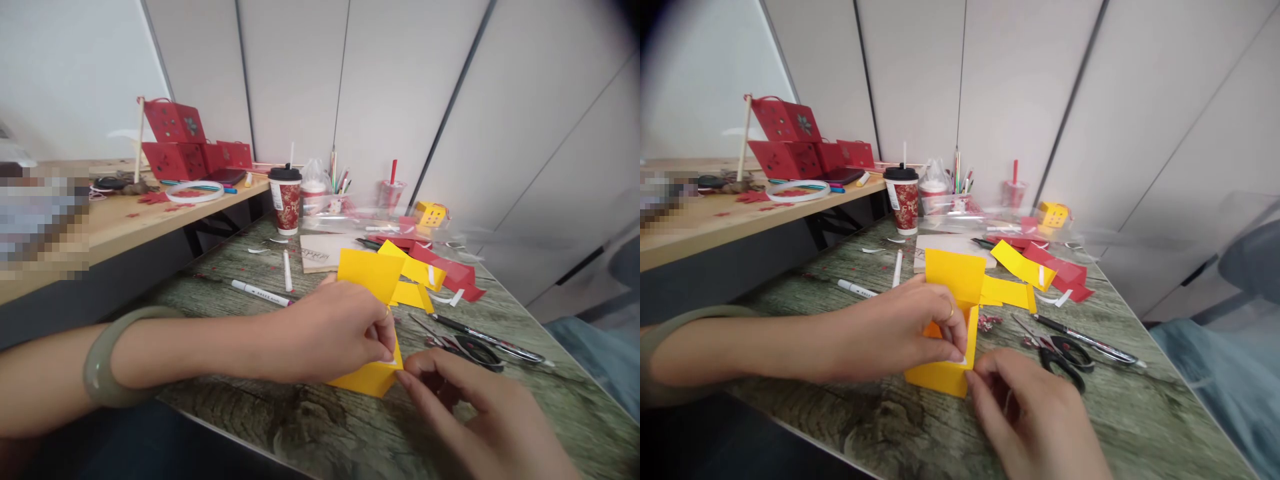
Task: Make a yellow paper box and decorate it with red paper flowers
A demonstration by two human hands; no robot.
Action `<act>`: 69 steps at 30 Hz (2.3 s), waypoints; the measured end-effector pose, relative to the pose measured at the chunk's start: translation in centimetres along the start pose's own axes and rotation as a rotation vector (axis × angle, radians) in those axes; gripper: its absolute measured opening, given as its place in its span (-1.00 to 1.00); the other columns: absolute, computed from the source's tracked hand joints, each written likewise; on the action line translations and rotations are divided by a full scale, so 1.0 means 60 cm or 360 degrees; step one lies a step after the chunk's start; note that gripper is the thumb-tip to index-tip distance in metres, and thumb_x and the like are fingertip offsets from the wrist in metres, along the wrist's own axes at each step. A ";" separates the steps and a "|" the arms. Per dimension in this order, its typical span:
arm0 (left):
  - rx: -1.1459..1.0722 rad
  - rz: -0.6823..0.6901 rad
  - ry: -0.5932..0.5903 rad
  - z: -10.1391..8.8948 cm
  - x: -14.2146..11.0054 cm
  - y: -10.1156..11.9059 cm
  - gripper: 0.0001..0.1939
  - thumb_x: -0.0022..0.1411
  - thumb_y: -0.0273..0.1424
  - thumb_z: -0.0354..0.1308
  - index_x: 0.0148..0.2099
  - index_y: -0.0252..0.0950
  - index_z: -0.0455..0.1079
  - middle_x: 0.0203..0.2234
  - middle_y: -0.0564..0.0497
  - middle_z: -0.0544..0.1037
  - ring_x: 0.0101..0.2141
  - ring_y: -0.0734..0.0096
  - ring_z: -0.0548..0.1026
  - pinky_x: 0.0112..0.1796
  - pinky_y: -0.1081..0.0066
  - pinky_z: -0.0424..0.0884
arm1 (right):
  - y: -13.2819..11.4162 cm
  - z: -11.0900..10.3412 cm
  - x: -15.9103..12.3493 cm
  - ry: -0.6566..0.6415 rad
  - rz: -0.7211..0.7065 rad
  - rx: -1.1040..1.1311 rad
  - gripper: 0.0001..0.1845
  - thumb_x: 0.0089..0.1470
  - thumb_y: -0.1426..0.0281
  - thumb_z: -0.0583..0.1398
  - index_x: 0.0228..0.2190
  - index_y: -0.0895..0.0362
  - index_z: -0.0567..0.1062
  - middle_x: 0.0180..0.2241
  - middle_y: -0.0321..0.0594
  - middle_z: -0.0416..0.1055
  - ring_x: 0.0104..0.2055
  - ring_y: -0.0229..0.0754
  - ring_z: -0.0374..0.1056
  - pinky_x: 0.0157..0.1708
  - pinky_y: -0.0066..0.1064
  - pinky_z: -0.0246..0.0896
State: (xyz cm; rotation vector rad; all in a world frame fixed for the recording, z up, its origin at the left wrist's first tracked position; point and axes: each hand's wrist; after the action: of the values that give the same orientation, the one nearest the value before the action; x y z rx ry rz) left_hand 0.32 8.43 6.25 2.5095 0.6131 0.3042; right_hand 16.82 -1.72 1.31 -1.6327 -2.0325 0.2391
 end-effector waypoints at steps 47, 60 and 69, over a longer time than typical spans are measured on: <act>-0.0813 -0.0484 -0.0249 0.014 0.029 -0.022 -0.74 -0.16 -0.59 0.19 -0.32 -0.33 0.33 -0.56 0.10 0.45 -0.47 0.43 0.43 -0.51 0.50 0.28 | -0.002 -0.059 0.065 -0.0392 -0.0823 -0.0384 -0.83 0.15 0.43 0.01 -0.33 0.09 0.40 -0.41 -0.24 0.37 -0.44 -0.31 0.31 -0.51 -0.48 0.18; -0.0922 -0.0571 -0.0349 0.010 0.035 -0.020 -0.82 -0.15 -0.60 0.18 -0.40 -0.36 0.33 -0.54 0.07 0.48 -0.44 0.42 0.45 -0.42 0.44 0.35 | 0.008 -0.069 0.061 -0.0402 -0.0841 -0.0430 -0.72 0.17 0.47 -0.06 -0.30 0.04 0.43 -0.38 -0.28 0.44 -0.42 -0.30 0.37 -0.50 -0.52 0.26; -0.1105 -0.0571 -0.0330 0.015 0.039 -0.022 -0.79 -0.14 -0.65 0.19 -0.45 -0.34 0.25 -0.66 0.16 0.37 -0.48 0.46 0.43 -0.38 0.43 0.37 | -0.006 -0.071 0.043 0.0054 -0.1426 -0.0927 -0.71 0.12 0.48 -0.07 -0.26 0.08 0.42 -0.35 -0.22 0.48 -0.34 -0.14 0.38 -0.42 -0.33 0.28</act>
State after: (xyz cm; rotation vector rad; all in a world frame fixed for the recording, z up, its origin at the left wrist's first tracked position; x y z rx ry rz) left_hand 2.16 10.14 5.00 1.7056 0.7089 0.0925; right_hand 18.26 -0.14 5.81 -0.7996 -2.7197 -0.7439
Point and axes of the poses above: each hand's wrist, its own x-axis towards the middle knuckle, its own z-axis out of the palm, y = z × x
